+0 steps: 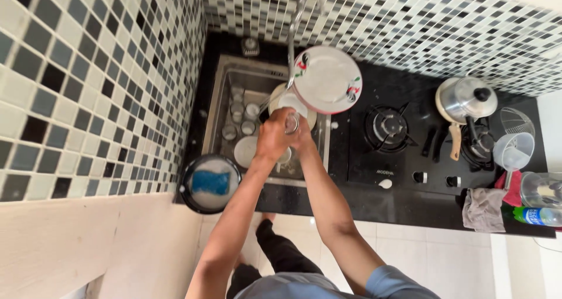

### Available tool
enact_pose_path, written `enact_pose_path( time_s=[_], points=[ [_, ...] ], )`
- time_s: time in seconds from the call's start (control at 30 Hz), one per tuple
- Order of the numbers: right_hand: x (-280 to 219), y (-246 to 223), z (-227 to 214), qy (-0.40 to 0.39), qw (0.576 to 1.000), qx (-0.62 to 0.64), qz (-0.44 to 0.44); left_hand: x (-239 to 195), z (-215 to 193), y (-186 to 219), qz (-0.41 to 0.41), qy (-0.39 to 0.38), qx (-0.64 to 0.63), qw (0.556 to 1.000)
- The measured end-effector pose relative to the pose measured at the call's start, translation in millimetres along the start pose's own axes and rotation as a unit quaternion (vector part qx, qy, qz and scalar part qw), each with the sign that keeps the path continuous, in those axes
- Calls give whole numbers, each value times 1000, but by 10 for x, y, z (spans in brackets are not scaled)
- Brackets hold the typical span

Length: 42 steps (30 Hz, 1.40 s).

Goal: The person washes drinking glasses at a kitchen sink. They hold each glass under running tap water, rub the inside and outside by hand, and place the rinsed glass in the sink basin, repeating the process for several glasses.

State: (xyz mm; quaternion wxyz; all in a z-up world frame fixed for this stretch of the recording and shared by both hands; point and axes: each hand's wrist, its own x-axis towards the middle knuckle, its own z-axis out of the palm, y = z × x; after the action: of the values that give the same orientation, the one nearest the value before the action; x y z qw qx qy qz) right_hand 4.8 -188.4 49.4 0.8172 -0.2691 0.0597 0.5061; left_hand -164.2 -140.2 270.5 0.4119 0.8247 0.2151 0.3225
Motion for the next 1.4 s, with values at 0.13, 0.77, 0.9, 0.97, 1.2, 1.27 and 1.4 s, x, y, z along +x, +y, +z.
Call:
enact_pose_path(
  time_s=[0.13,0.77,0.9,0.97,1.2,1.27,1.4],
  points=[
    [-181,-207,177,-90,987,-129,-37,-42,-258,341,-8,9,-29,1000],
    [-925,-650,612,47,887,-453,-68,-152,-241,-220,9,28,121,992],
    [-1107,-543,592,1,915,-398,-69,-200,-326,-156,-20,80,42,996],
    [-1072,-389,537,73,580,-812,6,-232,-322,-252,-4,53,103,993],
    [-1380,-239,342,163,538,-813,-155,-350,-500,-89,-4,60,136,989],
    [-1357,-311,460,184,602,-752,-196,-410,-780,347,-6,59,122,991],
    [-1546,-255,485,118,584,-794,-125,-512,-1691,1554,55,98,88,990]
  ],
)
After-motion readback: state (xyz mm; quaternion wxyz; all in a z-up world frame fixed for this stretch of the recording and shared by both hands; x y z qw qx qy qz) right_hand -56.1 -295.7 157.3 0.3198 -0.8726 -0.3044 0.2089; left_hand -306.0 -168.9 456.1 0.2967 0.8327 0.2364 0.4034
